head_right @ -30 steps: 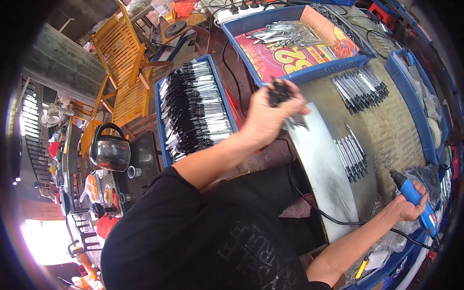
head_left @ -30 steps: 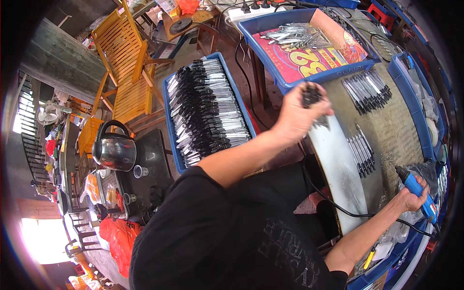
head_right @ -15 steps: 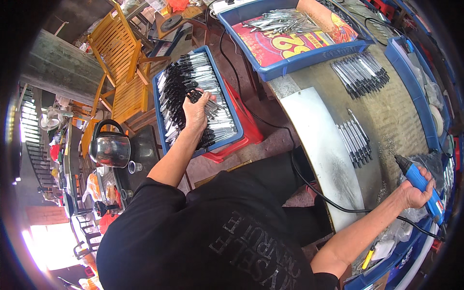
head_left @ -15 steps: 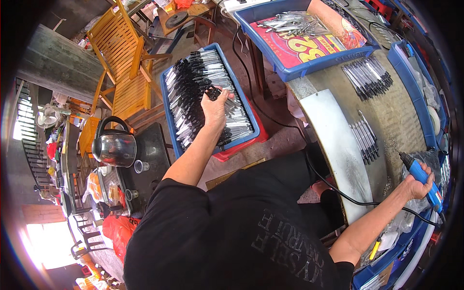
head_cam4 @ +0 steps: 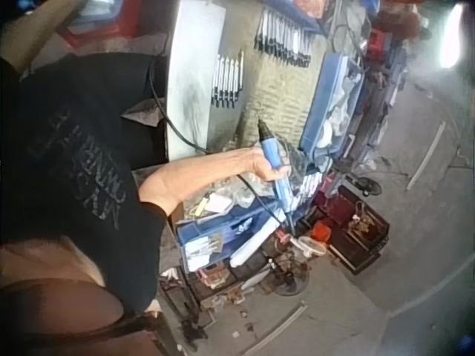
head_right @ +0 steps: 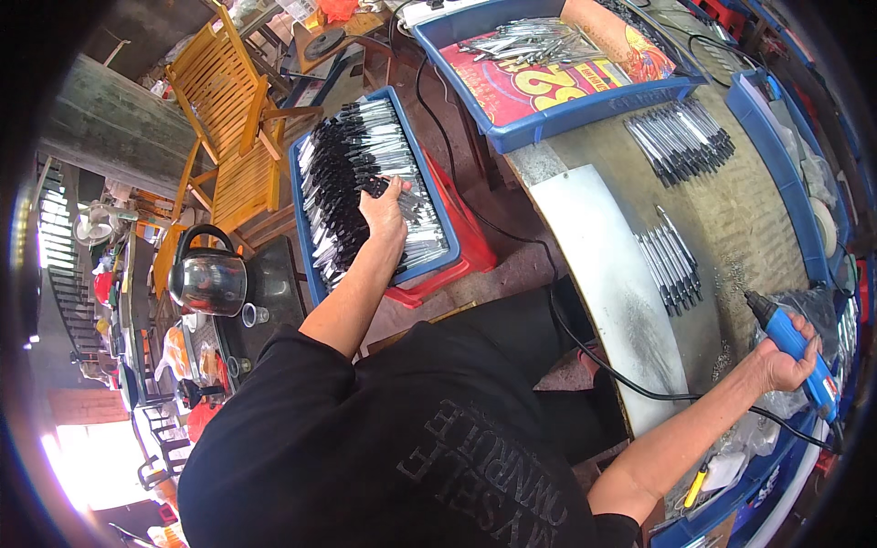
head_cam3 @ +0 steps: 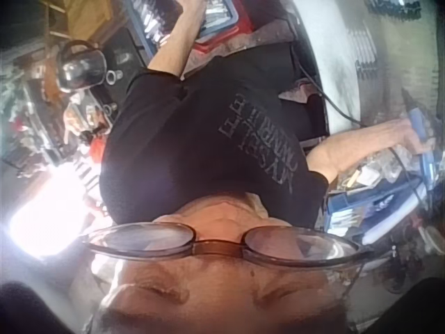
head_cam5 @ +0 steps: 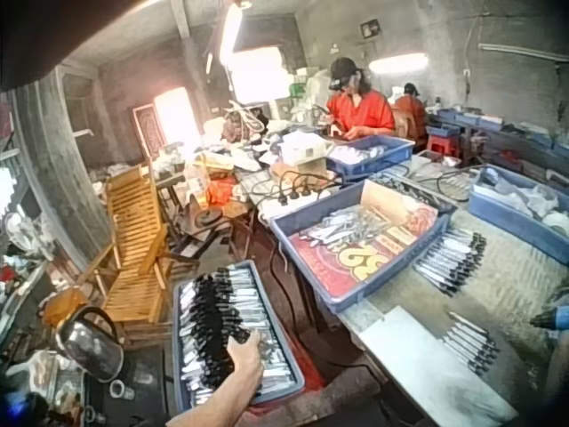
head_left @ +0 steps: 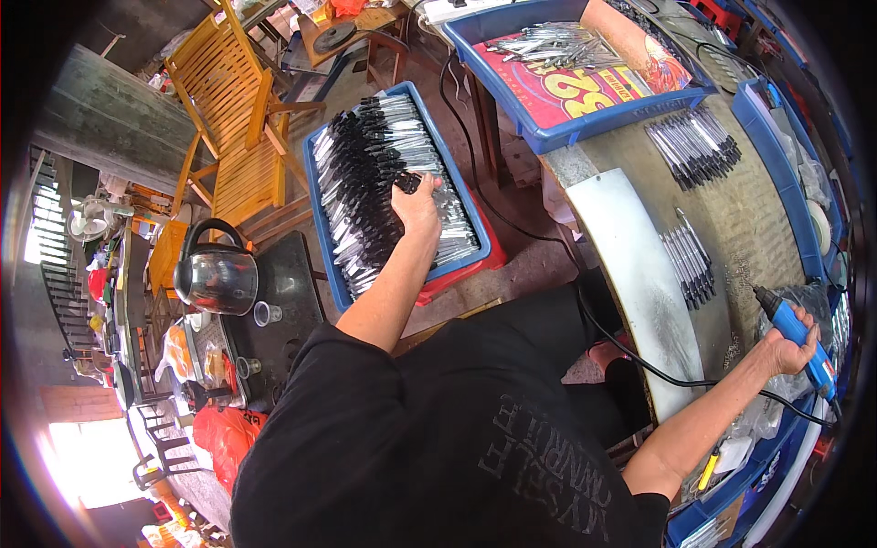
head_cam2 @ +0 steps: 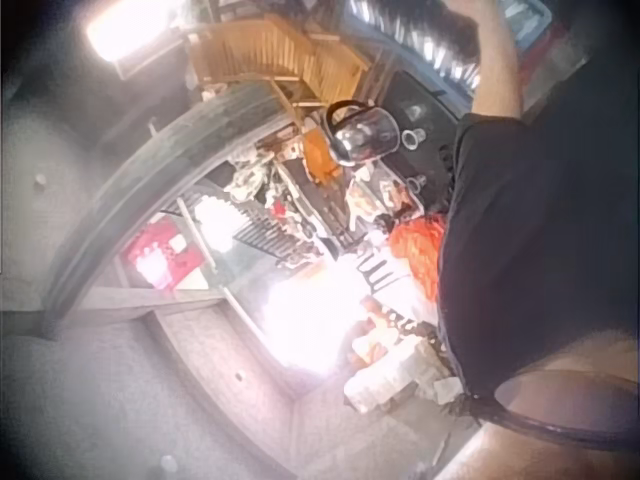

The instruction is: The person fastens parts onto compasses using an electric screwdriver, then stacks the compasses into a tray by hand.

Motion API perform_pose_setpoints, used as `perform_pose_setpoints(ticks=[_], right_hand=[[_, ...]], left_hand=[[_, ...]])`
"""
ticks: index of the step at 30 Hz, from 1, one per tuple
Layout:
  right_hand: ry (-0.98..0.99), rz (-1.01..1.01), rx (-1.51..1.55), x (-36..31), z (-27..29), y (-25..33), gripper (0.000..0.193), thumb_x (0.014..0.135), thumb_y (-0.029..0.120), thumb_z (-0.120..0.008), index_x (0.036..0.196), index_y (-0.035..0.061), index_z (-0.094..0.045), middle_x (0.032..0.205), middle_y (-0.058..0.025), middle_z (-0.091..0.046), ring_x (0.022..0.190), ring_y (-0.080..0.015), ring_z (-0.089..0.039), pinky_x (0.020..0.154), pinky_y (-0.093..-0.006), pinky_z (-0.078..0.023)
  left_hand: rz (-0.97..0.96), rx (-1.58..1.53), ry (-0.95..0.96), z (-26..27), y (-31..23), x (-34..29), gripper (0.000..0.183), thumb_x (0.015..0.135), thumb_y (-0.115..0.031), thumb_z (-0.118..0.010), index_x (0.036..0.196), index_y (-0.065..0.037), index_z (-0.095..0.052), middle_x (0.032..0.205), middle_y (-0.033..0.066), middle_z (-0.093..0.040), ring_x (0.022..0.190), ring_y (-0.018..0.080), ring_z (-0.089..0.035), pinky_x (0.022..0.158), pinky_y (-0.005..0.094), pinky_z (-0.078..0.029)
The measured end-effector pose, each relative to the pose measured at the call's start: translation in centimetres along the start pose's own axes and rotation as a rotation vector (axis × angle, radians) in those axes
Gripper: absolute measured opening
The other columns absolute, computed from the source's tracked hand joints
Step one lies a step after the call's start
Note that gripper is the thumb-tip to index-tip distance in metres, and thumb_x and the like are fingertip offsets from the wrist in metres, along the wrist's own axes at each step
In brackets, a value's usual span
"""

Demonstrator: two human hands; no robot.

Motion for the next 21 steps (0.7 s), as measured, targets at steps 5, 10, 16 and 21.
perform_pose_setpoints(ticks=[5,10,16,21], right_hand=[[0.002,-0.005,0.001,-0.2,-0.1,0.0,0.019,0.068,0.009,-0.054,0.081,-0.0007,-0.043,0.069,-0.0145,-0.05,0.065,-0.0275,-0.05,0.066,-0.0411,-0.041],[-0.011,0.005,-0.017,0.1,0.2,0.1,0.017,0.068,0.009,-0.054,0.078,-0.0005,-0.043,0.069,-0.0141,-0.05,0.065,-0.0274,-0.05,0.065,-0.0406,-0.041],[0.005,-0.013,0.015,0.1,0.1,-0.1,0.016,0.07,0.01,-0.054,0.077,-0.0009,-0.044,0.069,-0.0134,-0.049,0.065,-0.0269,-0.05,0.066,-0.0405,-0.041],[0.0,-0.018,0.012,0.3,0.3,0.0,0.016,0.071,0.01,-0.054,0.077,-0.0011,-0.045,0.068,-0.0132,-0.049,0.066,-0.0269,-0.05,0.067,-0.0414,-0.04]], left_hand=[[-0.012,-0.062,-0.066,0.3,0.8,-0.2,0.021,0.073,0.008,-0.06,0.085,-0.003,-0.047,0.074,0.0053,-0.052,0.058,0.0171,-0.055,0.057,0.028,-0.048],[-0.001,-0.116,-0.08,0.9,1.5,-0.3,0.02,0.072,0.007,-0.062,0.082,-0.003,-0.048,0.071,0.0044,-0.053,0.058,0.0168,-0.055,0.056,0.0277,-0.047],[0.042,-0.147,-0.038,0.9,1.2,-0.4,0.018,0.071,0.003,-0.064,0.077,-0.003,-0.049,0.069,0.0048,-0.054,0.058,0.0169,-0.056,0.058,0.0281,-0.046],[0.082,-0.116,-0.011,1.2,0.5,-0.1,0.016,0.071,0.0,-0.066,0.073,-0.003,-0.051,0.067,0.0072,-0.056,0.06,0.0169,-0.056,0.059,0.0282,-0.047]])
Point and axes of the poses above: each hand's wrist, its own x-axis towards the middle knuckle, its own z-axis out of the back of the hand, y = z × x, the point moved 10 cm from there along x, towards the middle knuckle
